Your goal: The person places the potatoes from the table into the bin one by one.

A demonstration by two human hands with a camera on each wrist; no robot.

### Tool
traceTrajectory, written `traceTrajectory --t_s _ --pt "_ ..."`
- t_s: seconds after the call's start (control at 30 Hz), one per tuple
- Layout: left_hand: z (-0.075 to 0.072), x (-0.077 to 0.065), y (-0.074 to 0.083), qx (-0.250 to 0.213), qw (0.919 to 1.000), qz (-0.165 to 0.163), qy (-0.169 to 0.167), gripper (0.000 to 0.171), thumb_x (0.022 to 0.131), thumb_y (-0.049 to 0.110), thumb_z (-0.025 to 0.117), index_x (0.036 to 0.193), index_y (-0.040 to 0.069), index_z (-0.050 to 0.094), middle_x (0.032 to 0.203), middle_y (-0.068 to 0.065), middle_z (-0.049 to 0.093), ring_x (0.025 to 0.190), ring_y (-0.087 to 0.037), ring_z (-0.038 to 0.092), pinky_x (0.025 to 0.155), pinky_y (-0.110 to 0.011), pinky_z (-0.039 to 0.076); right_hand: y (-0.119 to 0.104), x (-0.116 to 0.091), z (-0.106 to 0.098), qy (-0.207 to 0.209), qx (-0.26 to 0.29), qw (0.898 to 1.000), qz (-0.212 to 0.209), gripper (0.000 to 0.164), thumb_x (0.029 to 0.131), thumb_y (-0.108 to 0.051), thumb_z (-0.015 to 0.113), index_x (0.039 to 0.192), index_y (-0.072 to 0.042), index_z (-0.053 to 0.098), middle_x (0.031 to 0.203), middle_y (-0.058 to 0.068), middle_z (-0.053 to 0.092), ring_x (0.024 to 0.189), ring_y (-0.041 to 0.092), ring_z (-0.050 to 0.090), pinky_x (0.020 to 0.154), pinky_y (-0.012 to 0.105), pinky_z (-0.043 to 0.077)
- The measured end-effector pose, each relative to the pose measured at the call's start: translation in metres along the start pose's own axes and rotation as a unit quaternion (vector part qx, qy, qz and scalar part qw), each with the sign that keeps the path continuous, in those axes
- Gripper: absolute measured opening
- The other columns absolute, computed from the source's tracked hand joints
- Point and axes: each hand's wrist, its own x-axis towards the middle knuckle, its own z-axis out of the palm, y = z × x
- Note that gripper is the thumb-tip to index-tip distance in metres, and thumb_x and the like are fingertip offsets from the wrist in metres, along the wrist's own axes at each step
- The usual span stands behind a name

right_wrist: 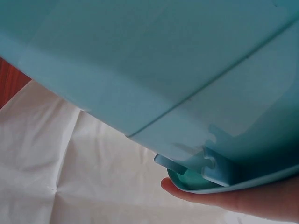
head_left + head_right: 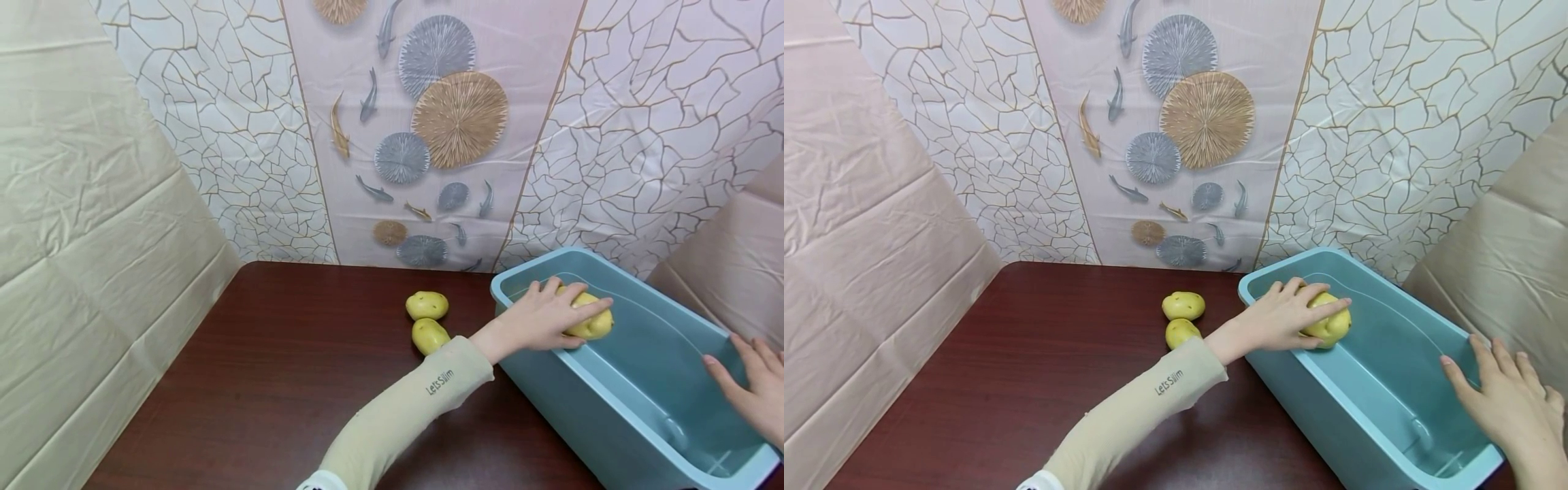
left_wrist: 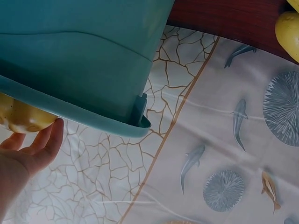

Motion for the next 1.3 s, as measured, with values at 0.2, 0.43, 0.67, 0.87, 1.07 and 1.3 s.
traceTrajectory --t_s 0.2,0.43,0.67,0.87,1.07,1.3 --pt "0.0 0.0 0.001 -0.005 1.0 0.002 -0.003 0.062 0.085 0.052 0.044 0.14 0.033 0.023 0.134 0.003 0.038 0.107 -0.014 0.044 0.077 -0.024 0.039 0.016 0.009 0.009 -0.002 -0.002 1.0 0.004 0.087 0.087 -0.06 0.032 0.14 0.003 0.006 0.14 0.034 -0.005 0.13 0.045 -0.016 0.105 0.055 -0.01" --pt "-0.004 -0.002 0.001 0.009 0.9999 0.005 0.01 0.054 0.089 0.046 0.04 0.14 0.033 0.025 0.137 0.004 0.037 0.113 -0.015 0.043 0.077 -0.025 0.041 -0.015 -0.005 -0.011 -0.009 -0.001 1.0 0.005 0.086 0.088 -0.06 0.026 0.139 0.005 0.006 0.139 0.036 -0.003 0.13 0.046 -0.015 0.106 0.054 -0.009" --pt "-0.008 -0.003 0.002 0.017 0.9997 0.011 0.015 0.05 0.091 0.043 0.036 0.139 0.033 0.026 0.138 0.005 0.037 0.117 -0.016 0.042 0.078 -0.026 0.042 -0.08 -0.033 -0.054 -0.013 0.019 1.0 -0.006 0.08 0.091 -0.055 0.019 0.136 0.011 0.007 0.137 0.039 0.001 0.131 0.048 -0.01 0.107 0.053 -0.006" --pt "-0.005 -0.004 0.002 0.009 0.9998 0.006 0.015 0.047 0.092 0.042 0.035 0.138 0.034 0.028 0.137 0.005 0.038 0.116 -0.015 0.042 0.077 -0.026 0.041 -0.086 -0.035 -0.058 -0.021 0.023 0.999 0.009 0.082 0.09 -0.057 0.018 0.137 0.01 0.005 0.137 0.038 -0.001 0.13 0.049 -0.01 0.106 0.056 -0.004" --pt "-0.001 -0.006 0.002 0.014 0.9994 0.003 0.031 0.045 0.092 0.042 0.035 0.136 0.034 0.033 0.136 0.005 0.04 0.114 -0.015 0.043 0.074 -0.026 0.042 -0.084 -0.033 -0.056 -0.029 0.021 0.999 0.018 0.083 0.09 -0.058 0.017 0.137 0.009 0.004 0.138 0.038 -0.001 0.129 0.051 -0.01 0.105 0.058 -0.002" --pt "-0.001 -0.008 0.001 0.01 0.9994 -0.001 0.032 0.044 0.091 0.042 0.035 0.135 0.035 0.035 0.135 0.005 0.041 0.113 -0.014 0.044 0.074 -0.025 0.043 -0.075 -0.028 -0.051 -0.026 0.026 0.999 0.013 0.078 0.091 -0.053 0.021 0.138 0.008 0.006 0.137 0.039 0.0 0.128 0.052 -0.008 0.105 0.059 -0.001"
